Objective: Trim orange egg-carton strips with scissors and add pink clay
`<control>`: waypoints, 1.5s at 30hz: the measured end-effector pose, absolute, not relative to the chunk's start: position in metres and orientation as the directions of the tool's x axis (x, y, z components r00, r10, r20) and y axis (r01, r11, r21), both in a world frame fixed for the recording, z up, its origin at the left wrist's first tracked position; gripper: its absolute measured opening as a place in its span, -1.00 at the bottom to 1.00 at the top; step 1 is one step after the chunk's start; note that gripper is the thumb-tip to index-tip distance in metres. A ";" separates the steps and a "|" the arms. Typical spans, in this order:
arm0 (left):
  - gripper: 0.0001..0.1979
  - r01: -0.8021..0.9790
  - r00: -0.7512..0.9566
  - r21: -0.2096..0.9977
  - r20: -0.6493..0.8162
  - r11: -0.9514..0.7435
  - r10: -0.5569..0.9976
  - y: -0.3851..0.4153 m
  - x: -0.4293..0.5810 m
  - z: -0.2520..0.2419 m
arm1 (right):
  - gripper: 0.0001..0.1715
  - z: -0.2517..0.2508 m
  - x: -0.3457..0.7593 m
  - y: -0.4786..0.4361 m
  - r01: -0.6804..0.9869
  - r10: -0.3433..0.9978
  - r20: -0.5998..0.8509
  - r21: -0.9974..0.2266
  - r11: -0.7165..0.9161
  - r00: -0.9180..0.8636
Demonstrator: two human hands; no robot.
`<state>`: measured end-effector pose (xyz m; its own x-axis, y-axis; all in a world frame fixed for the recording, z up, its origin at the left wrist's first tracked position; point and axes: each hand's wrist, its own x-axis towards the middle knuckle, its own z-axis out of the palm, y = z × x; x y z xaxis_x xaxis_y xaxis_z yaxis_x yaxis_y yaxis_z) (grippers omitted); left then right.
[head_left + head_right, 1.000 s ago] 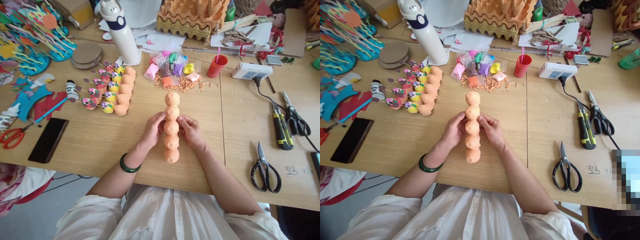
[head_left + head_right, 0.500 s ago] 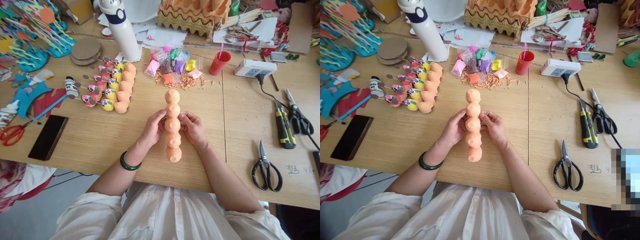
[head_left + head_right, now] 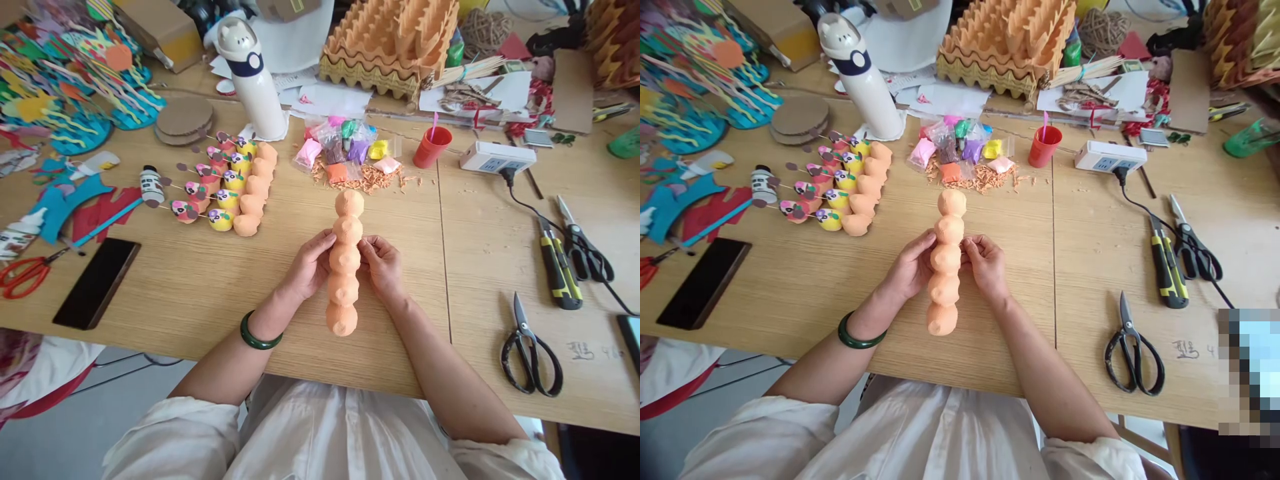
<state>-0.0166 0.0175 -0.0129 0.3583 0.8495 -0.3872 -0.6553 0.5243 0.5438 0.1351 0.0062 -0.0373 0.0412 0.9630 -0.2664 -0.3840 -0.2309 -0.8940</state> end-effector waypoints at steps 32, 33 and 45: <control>-0.62 -0.661 0.352 0.510 -0.437 0.551 0.828 0.017 -0.021 0.006 | -0.65 -0.024 0.145 0.008 -0.449 0.975 -0.115 -0.873 -0.190 -0.190; -0.63 -0.665 0.335 0.509 -0.452 0.547 0.827 0.017 -0.021 0.007 | -0.66 -0.024 0.145 0.008 -0.436 0.975 -0.110 -0.881 -0.185 -0.191; -0.64 -0.681 0.206 0.553 -0.484 0.480 0.850 0.023 -0.022 0.003 | -0.60 -0.017 0.141 0.005 -0.339 0.956 -0.124 -0.916 -0.214 -0.267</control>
